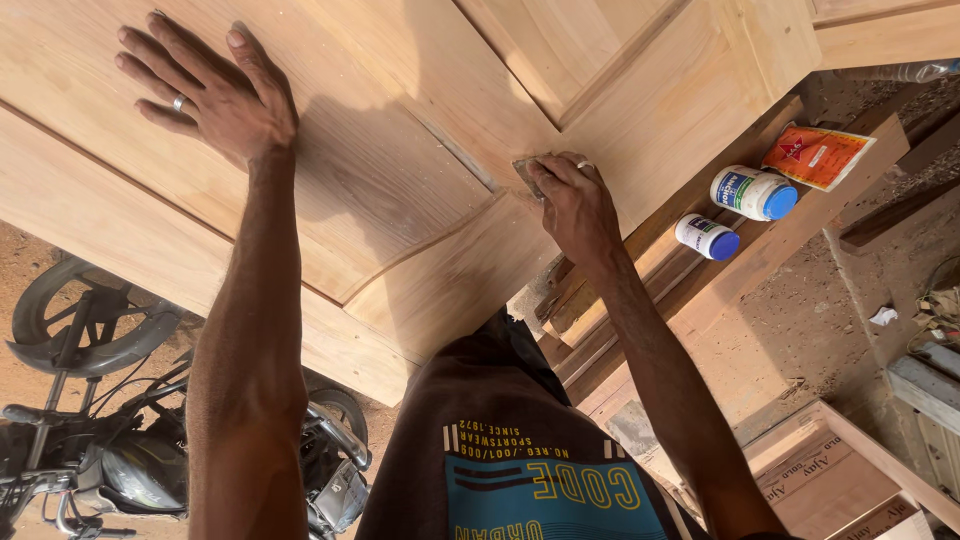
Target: The person applies wood filler to the seams and joints of a wooden door using a small putty knife. They repeatedly scoop filler from a board and spread it into the gaps, smoothing the surface across the door panels.
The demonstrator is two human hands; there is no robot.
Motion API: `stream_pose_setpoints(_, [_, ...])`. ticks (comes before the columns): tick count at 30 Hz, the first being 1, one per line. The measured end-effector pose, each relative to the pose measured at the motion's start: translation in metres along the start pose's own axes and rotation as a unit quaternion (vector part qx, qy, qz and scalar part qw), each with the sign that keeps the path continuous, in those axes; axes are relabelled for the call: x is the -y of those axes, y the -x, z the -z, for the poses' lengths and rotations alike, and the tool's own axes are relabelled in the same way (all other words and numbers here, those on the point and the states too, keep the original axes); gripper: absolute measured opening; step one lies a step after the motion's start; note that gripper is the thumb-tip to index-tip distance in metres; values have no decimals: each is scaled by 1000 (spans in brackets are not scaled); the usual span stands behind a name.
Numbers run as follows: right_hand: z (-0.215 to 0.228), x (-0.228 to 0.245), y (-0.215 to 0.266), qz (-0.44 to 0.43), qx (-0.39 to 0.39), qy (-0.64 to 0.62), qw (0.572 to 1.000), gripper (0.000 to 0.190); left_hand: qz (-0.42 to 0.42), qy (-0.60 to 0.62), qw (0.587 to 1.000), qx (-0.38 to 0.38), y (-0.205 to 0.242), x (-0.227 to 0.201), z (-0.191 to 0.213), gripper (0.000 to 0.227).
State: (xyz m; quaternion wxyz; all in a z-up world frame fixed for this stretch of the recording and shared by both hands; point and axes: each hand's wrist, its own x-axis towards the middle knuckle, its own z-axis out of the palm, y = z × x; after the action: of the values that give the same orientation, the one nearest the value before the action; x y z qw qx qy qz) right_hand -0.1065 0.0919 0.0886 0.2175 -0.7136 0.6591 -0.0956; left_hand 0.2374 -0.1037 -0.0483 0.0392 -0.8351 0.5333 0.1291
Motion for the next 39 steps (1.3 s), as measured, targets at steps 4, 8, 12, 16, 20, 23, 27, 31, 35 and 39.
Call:
stream_pose_setpoints(4, [-9,-5,28,30,91,83,992,40,5,-108,994,35,17,14,-9,87])
stream_pose_setpoints(8, [0,-17,42,3,146,63,987,43,6,-43,999,25,3,-4,3,87])
stream_pose_setpoints(12, [-13,-5,55,-131,19,-47,990,38,-7,-36,999,25,5,-4,7,85])
stream_pose_setpoints(16, [-56,46,81,-114,17,124,986,56,9,-72,995,66,21,10,0,87])
stream_pose_setpoints(20, [-64,47,61,-170,-88,12,981,45,13,-42,999,24,-4,-9,8,86])
stream_pose_setpoints(23, [-53,43,70,-218,-102,23,970,43,13,-71,996,53,8,0,7,88])
stream_pose_setpoints(27, [-53,44,52,-171,-66,15,983,59,8,-63,997,41,6,-9,13,87])
stream_pose_setpoints(31, [-68,56,41,-226,-102,16,969,52,5,-73,997,29,6,-2,6,87])
stream_pose_setpoints(35, [-76,77,26,-208,-60,75,974,62,7,-82,996,45,3,-3,1,89])
stream_pose_setpoints(39, [-37,65,16,-152,-114,-52,980,54,8,-62,998,32,5,-2,3,88])
